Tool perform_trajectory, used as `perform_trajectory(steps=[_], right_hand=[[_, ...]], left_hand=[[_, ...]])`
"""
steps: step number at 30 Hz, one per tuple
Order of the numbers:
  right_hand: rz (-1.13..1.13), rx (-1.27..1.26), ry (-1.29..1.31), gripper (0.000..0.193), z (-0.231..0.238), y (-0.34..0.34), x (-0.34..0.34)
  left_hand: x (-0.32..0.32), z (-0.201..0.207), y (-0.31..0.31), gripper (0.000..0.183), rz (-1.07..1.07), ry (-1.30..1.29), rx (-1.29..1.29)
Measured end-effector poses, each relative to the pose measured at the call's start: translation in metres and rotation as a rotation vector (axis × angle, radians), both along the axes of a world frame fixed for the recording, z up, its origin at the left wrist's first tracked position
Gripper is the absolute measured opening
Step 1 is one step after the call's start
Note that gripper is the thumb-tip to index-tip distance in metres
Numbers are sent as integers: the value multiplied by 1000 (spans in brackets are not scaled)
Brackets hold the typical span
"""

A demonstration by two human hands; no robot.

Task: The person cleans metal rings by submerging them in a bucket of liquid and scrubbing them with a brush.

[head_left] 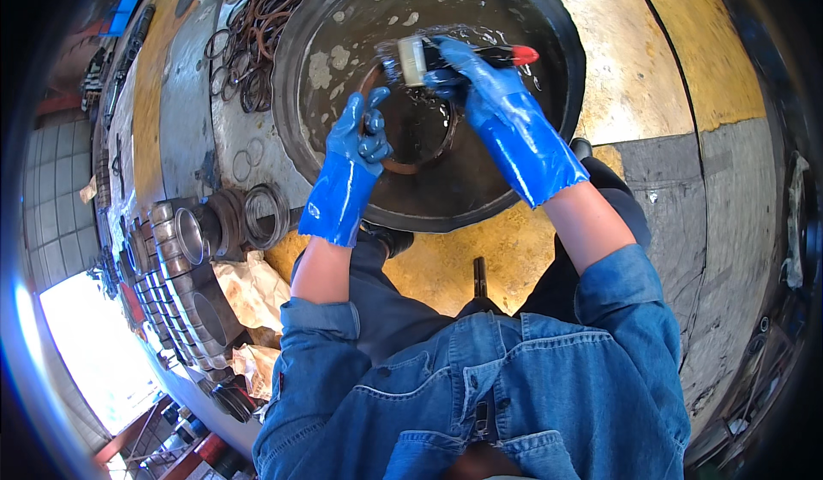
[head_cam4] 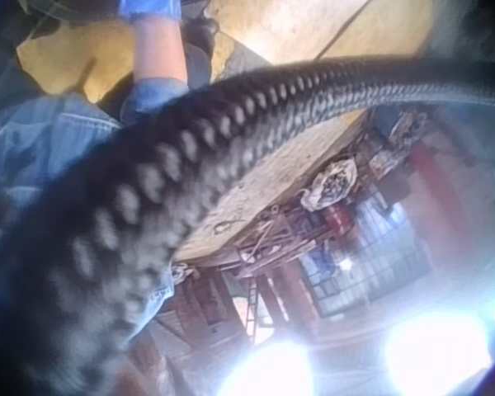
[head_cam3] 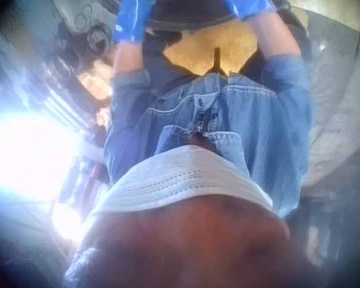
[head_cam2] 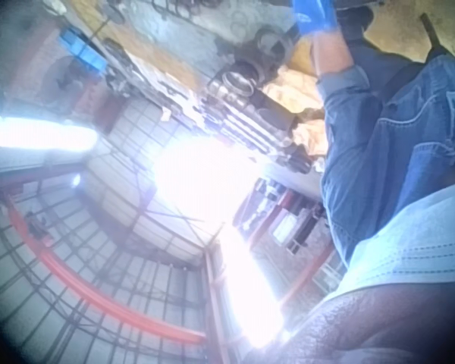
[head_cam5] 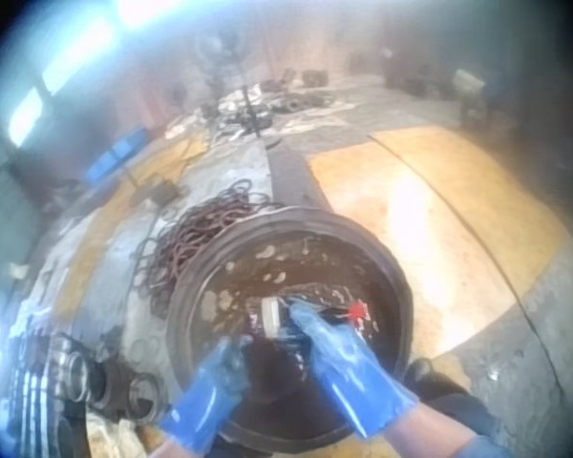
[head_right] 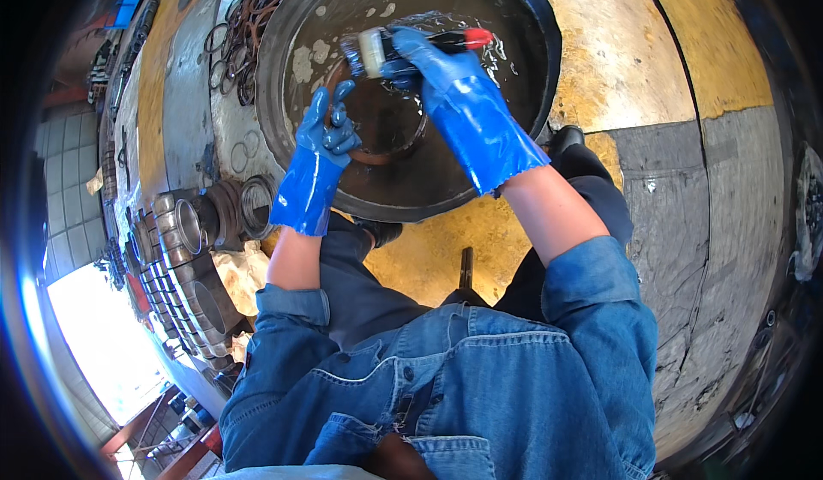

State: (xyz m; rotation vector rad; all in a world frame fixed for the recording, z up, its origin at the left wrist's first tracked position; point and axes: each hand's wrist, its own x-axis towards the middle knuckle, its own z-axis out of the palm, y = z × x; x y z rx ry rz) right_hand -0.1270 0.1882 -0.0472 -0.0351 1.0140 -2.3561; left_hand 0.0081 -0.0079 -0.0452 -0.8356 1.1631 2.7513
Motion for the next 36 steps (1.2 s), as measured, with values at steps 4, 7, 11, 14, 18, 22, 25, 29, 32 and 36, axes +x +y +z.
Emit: perform_trajectory(steps=[4,7,11,14,18,22,25,29,32,36], right_hand=[[-71,150,95,36,-6,5,-3],[-126,401,-202,31,-26,20,-19],[-23,486,-88,30,-37,41,18],[47,399,-107,31,-51,44,28],[158,351,98,31,-41,39,32],[477,455,7,30,-4,23,43],[548,782,300,30,-5,22,44],[351,1086,761,29,-19,21,22],[53,1108,1228,32,-41,26,9],[-82,924,1589,38,-13,20,8]], left_hand=[[4,11,21,50,-20,10,-78],[5,11,19,50,-8,116,-61],[4,14,11,47,67,156,-109],[4,12,7,45,123,157,-156],[6,8,0,45,186,127,-225],[4,16,6,43,182,119,-299],[3,21,5,51,171,82,-287],[2,23,-7,52,19,85,-206],[-3,20,-6,48,-103,7,-152],[-7,19,0,53,-149,-179,-144]])
